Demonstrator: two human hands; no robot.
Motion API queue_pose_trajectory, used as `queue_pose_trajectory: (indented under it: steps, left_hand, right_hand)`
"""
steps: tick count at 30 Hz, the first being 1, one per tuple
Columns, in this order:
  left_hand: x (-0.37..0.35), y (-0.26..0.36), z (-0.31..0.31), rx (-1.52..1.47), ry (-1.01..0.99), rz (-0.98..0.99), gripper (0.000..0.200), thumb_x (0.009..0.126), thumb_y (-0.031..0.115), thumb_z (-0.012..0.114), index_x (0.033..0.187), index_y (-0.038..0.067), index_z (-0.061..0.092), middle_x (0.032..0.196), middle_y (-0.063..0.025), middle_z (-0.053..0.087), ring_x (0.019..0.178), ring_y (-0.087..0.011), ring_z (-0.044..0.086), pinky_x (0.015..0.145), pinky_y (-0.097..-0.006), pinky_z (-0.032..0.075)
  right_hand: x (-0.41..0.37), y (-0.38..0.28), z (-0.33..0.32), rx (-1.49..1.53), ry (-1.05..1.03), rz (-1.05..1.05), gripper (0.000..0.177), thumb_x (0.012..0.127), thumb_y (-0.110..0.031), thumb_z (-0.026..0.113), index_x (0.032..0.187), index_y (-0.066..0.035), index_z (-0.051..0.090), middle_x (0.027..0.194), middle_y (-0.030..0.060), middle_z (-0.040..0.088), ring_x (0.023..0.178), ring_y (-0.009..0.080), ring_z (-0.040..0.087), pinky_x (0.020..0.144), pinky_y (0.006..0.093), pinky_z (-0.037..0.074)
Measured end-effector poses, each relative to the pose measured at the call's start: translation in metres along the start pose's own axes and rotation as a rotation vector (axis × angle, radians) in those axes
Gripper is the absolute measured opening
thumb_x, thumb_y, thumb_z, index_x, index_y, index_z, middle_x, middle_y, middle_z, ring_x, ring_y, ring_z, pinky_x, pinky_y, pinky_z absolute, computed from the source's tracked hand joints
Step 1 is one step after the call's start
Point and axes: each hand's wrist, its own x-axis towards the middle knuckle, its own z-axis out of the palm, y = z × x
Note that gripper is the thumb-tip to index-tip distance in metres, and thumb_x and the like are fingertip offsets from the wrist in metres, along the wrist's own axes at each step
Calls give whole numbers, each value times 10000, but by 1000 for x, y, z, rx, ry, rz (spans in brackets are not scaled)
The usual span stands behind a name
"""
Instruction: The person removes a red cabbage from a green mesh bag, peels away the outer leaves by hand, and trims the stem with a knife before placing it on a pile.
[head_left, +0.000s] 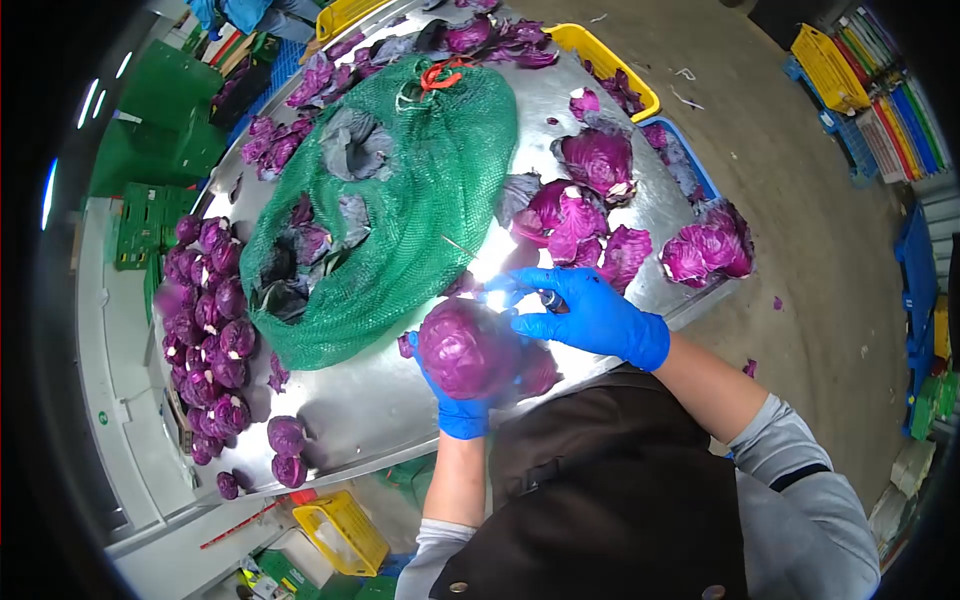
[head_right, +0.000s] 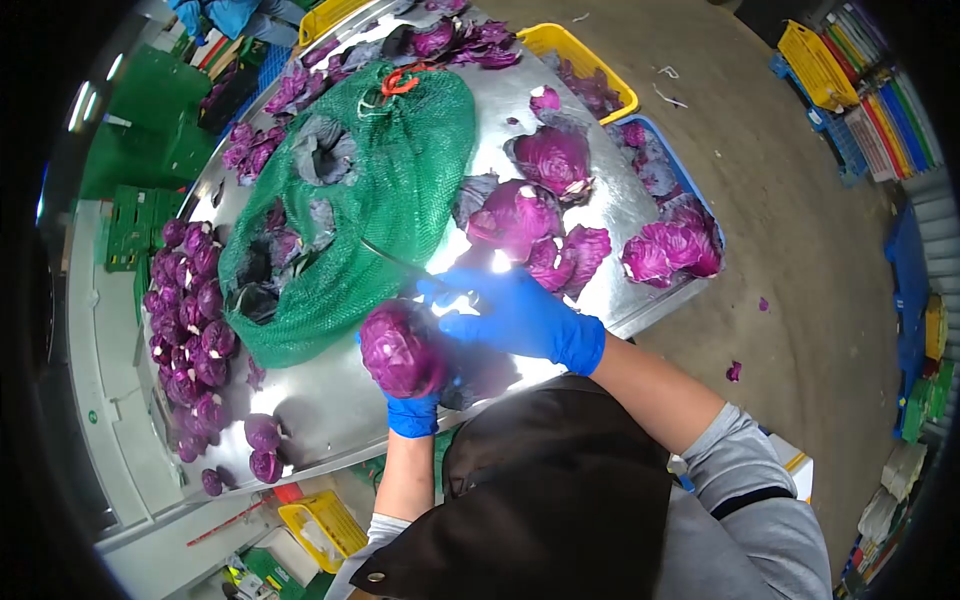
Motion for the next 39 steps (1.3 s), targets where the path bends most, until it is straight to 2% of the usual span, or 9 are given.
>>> queue_pose_trajectory:
  steps: [4,6,8,10,11,16,21,32,39]
  left_hand:
    - [-5,-2,8,429,-5,294,524,793,181,624,1287,77,483,1199,-116,549,1063,-275,533,951,-411,417]
    - [-12,-1,9,-665,-190,-370,475,842,111,553,1303,72,447,1241,-90,517,1001,-224,538,885,-368,449]
    - [-11,9,8,-1626,-268,-216,470,899,70,456,1361,70,366,1255,-71,495,971,-163,524,781,-307,479]
    - [-6,24,2,80,-13,295,414,941,261,478,1313,88,420,1142,-122,579,1018,-264,582,815,-399,513]
    - [-4,33,-4,80,-13,296,414,941,261,478,1313,88,420,1142,-122,579,1018,-264,582,815,-399,513]
    - [5,76,-43,-1877,-437,-458,766,900,545,456,1457,91,191,1470,-162,286,1318,-303,342,1010,-490,406]
    - [17,85,-25,-560,167,132,1243,522,377,879,1470,42,147,1481,-138,274,1365,-264,274,1132,-392,191]
    - [22,57,28,135,-11,-235,809,558,240,836,1241,4,473,1156,-166,499,1079,-308,487,937,-400,409]
    - [25,50,40,-109,-89,-241,764,620,231,792,1243,-9,420,1121,-132,466,934,-241,537,799,-347,481]
  right_hand:
    - [-1,5,3,8,16,32,443,807,-212,717,1215,-98,589,907,-17,649,623,37,423,592,234,424]
    - [-2,9,7,44,20,31,453,805,-214,720,1220,-95,584,927,-16,646,641,37,425,608,234,428]
    - [-1,6,10,82,25,30,463,804,-215,723,1226,-93,579,946,-14,643,659,37,427,625,234,431]
    - [1,-4,11,161,-49,29,522,810,-218,720,1280,-96,530,975,-23,637,706,34,452,669,236,442]
    - [1,-3,14,161,-49,29,522,810,-218,720,1280,-96,530,975,-23,637,706,34,452,669,236,442]
    - [3,-8,5,362,-120,279,786,808,-338,717,1422,-54,318,1303,121,507,1173,174,487,993,339,413]
    - [-2,61,-3,729,-125,581,443,841,-445,657,1100,-108,530,754,-37,552,469,11,464,367,180,303]
    - [-23,62,15,-623,65,295,549,915,-452,494,1311,-78,423,1096,178,597,897,308,635,750,421,503]
    - [-44,64,27,-784,71,176,663,936,-452,437,1415,-28,262,912,185,607,696,316,623,579,424,485]
